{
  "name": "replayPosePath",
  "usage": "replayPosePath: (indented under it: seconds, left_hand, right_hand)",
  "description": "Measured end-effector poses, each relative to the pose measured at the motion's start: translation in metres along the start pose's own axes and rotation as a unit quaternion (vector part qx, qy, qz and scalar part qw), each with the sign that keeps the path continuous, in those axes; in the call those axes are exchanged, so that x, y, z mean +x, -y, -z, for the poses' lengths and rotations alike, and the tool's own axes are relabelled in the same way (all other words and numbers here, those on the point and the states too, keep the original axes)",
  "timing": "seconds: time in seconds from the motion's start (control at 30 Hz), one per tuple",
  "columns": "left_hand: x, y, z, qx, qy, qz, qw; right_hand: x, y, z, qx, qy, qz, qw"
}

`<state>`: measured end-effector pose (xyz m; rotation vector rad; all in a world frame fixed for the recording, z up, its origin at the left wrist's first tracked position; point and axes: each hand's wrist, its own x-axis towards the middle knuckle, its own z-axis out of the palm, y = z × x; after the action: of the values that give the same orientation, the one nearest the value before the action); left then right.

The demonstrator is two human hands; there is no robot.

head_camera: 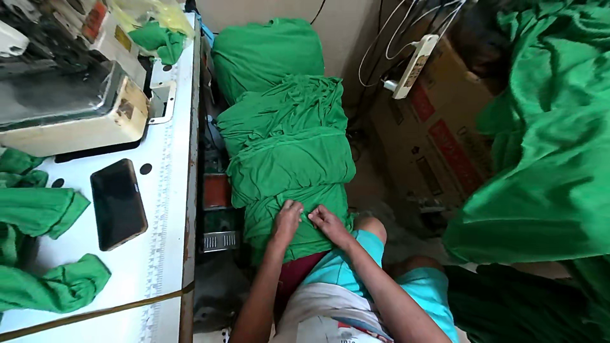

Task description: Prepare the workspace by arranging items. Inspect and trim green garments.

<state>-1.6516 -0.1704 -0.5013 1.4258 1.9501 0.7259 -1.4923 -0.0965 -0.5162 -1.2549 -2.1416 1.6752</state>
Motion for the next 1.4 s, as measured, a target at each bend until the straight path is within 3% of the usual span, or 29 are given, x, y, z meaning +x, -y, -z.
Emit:
replayPosePath:
  seconds: [0.2,0.4,0.57,0.67,0.73,0.83,1.0,1.1,1.2,1.4]
  left_hand:
    - [-0.002,0.002,-0.006,-0.029,-0.039,-0.007,0.999]
    - [-0.002,0.003,-0.004,-0.071,-0.056,0.004,0.996]
    - [-0.019,0.005,0.016,-0.216,-0.078,0.050,0.972]
    - [-0.043,0.021,0.037,-0.071,-0.168,0.106,0.978]
    - [-0.056,0.025,0.054,0.049,-0.220,0.185,0.957]
    - [-0.056,0.021,0.055,0.058,-0.260,0.187,0.946]
    - [-0.029,-0.018,0.011,-0.105,-0.082,0.035,0.991]
    - [-0.014,-0.023,-0.017,-0.022,0.046,-0.047,0.998]
    - [-0.012,-0.014,-0.024,0.020,0.063,-0.076,0.995]
    - [-0.024,-0.004,0.004,-0.114,0.050,-0.018,0.992]
  right_hand:
    - [0.004,0.023,0.002,-0.158,0.044,-0.046,0.985]
    - [0.007,0.010,-0.001,-0.127,0.024,-0.030,0.991]
    - [0.002,-0.006,0.000,0.115,-0.031,0.006,0.993]
    - [-0.004,-0.006,0.002,0.288,-0.076,-0.003,0.955]
    - [-0.002,-0.007,0.006,0.383,-0.106,-0.028,0.917]
    - [0.001,-0.013,0.011,0.493,-0.142,-0.062,0.856]
    - [0.003,-0.017,0.016,0.547,-0.139,-0.090,0.821]
    - [0.003,-0.017,0.019,0.551,-0.127,-0.107,0.818]
    - [0.003,-0.016,0.019,0.552,-0.124,-0.108,0.817]
    - [0.004,-0.014,0.019,0.560,-0.122,-0.119,0.811]
